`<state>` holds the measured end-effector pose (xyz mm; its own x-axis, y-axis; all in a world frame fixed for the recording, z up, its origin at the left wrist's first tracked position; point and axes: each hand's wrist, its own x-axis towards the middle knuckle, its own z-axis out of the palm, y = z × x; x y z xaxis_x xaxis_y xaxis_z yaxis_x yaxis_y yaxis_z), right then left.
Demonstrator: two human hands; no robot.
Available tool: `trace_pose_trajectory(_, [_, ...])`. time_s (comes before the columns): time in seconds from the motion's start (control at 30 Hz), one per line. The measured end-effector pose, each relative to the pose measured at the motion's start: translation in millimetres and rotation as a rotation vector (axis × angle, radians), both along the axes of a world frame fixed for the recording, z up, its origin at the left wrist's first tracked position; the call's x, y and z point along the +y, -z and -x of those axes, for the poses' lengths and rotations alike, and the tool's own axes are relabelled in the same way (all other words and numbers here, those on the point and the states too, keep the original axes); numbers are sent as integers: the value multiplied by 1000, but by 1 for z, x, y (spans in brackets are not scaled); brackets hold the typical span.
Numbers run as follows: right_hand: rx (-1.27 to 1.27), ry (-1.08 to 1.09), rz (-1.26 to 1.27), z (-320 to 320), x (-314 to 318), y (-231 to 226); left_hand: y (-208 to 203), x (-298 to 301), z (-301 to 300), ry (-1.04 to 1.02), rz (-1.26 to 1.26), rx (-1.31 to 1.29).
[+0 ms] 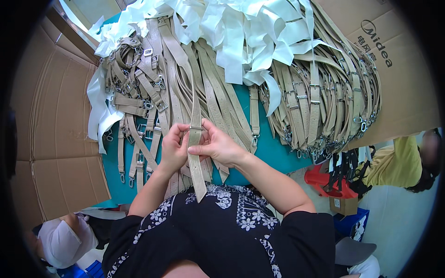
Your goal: Rolling and organizing long belt straps in a factory workstation.
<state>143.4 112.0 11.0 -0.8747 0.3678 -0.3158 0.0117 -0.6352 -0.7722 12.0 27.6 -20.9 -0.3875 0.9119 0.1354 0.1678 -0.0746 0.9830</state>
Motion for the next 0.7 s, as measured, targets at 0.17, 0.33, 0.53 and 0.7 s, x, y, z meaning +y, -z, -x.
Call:
trace_pose_trajectory(0.17, [-52, 4, -36, -5, 11, 10, 5, -3, 4, 140, 6, -396])
trace_pose_trajectory(0.33, [-96, 67, -75, -4, 9, -6, 4, -6, 0, 83, 5, -283])
trace_pose_trajectory(0.53, [-25, -68, 202, -13, 23, -3, -10, -11, 3, 165, 104, -392])
trace_pose_trajectory(0.7, [46, -100, 308, -10, 20, -3, -15, -13, -4, 101, 51, -205])
